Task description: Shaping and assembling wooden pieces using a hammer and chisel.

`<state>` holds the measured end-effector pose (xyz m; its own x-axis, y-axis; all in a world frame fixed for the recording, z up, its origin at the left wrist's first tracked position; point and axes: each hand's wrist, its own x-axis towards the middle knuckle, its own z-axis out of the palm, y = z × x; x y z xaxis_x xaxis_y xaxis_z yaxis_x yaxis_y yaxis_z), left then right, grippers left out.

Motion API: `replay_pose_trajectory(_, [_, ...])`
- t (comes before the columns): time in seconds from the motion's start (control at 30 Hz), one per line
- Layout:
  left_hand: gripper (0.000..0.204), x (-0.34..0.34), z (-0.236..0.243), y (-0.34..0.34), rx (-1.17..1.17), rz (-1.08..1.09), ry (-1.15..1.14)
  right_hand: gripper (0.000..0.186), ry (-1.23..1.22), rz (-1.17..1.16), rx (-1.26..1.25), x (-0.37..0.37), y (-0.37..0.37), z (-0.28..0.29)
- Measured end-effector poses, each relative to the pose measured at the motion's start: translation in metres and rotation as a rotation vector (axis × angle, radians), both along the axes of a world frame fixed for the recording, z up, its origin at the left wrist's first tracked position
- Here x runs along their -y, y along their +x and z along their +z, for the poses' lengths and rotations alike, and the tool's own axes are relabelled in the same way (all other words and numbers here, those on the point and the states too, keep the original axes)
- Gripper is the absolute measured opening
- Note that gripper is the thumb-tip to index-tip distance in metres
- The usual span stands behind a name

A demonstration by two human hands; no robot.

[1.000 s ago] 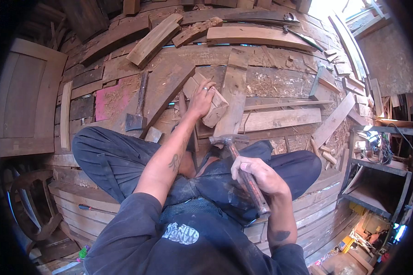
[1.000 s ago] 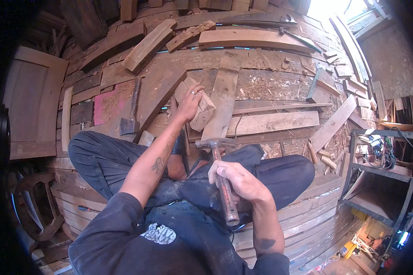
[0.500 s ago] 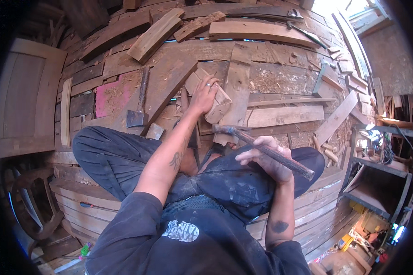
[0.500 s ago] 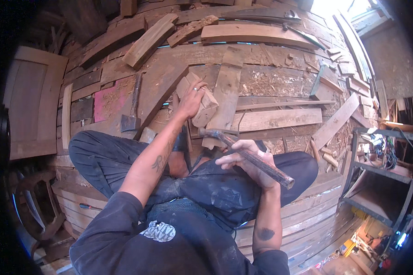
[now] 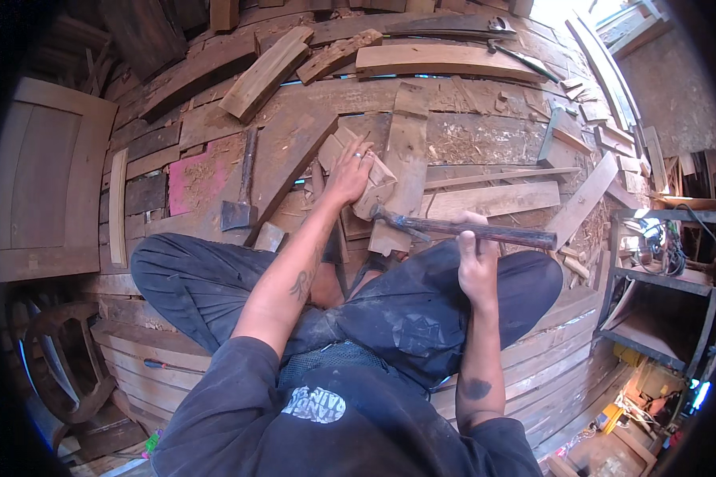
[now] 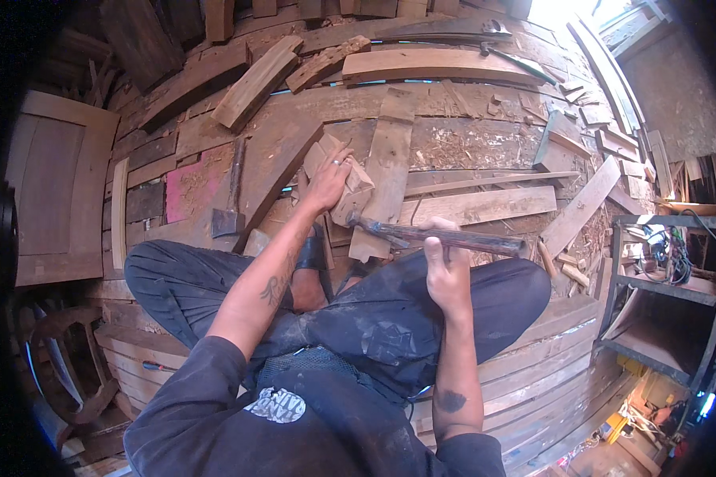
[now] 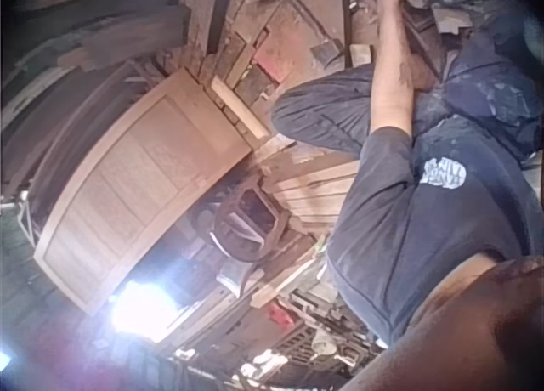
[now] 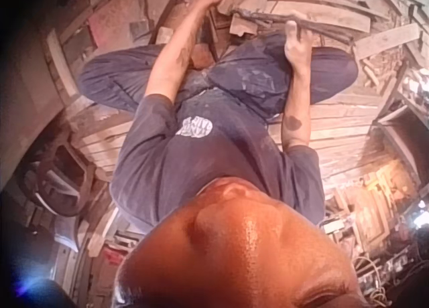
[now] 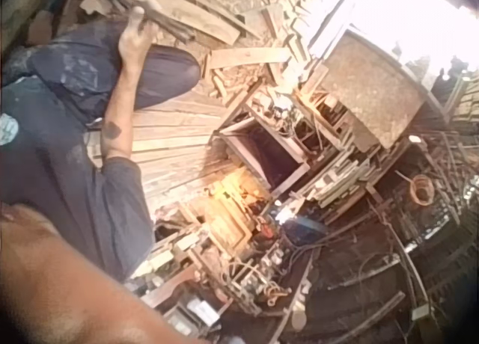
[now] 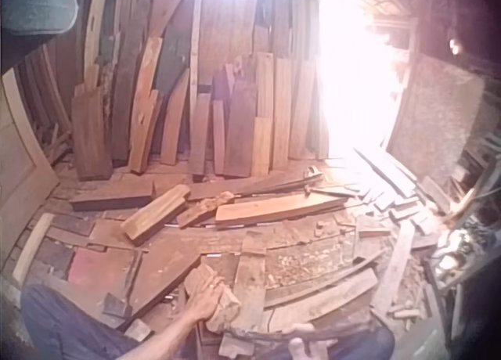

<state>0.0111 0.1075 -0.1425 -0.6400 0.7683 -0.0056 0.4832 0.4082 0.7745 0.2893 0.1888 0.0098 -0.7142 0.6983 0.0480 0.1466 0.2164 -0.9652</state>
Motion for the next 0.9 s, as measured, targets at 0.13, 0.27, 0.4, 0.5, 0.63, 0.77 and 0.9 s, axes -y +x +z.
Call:
replay_pose_trajectory(0.13, [0.055, 0.002, 0.012, 0.002, 0.009, -0.099, -0.067, 0.032, 0.045, 0.064, -0.202, 0.012, -0.021, 0.007])
replay_pose_trajectory(0.27, [0.063, 0.002, 0.021, -0.009, 0.008, -0.210, -0.173, 0.034, -0.395, 0.043, -0.547, 0.017, -0.044, 0.014])
replay_pose_trajectory(0.4, [0.072, 0.005, 0.020, -0.010, 0.084, -0.214, -0.173, 0.037, -0.796, 0.094, -0.798, 0.019, -0.067, 0.019])
replay_pose_trajectory(0.5, [0.073, 0.005, 0.019, -0.013, 0.095, -0.207, -0.170, 0.042, -0.933, 0.039, -0.753, 0.034, -0.089, 0.009])
replay_pose_trajectory(0.63, [0.078, 0.004, 0.021, -0.007, 0.124, -0.186, -0.178, 0.046, -0.860, -0.048, -0.651, 0.037, -0.104, -0.010])
replay_pose_trajectory(0.77, [0.076, 0.002, 0.022, -0.006, 0.123, -0.179, -0.142, 0.052, -0.829, -0.043, -0.714, 0.023, -0.113, -0.006])
replay_pose_trajectory(0.9, [0.075, 0.005, 0.022, -0.007, 0.115, -0.183, -0.161, 0.055, -0.894, -0.096, -0.664, 0.021, -0.114, -0.009])
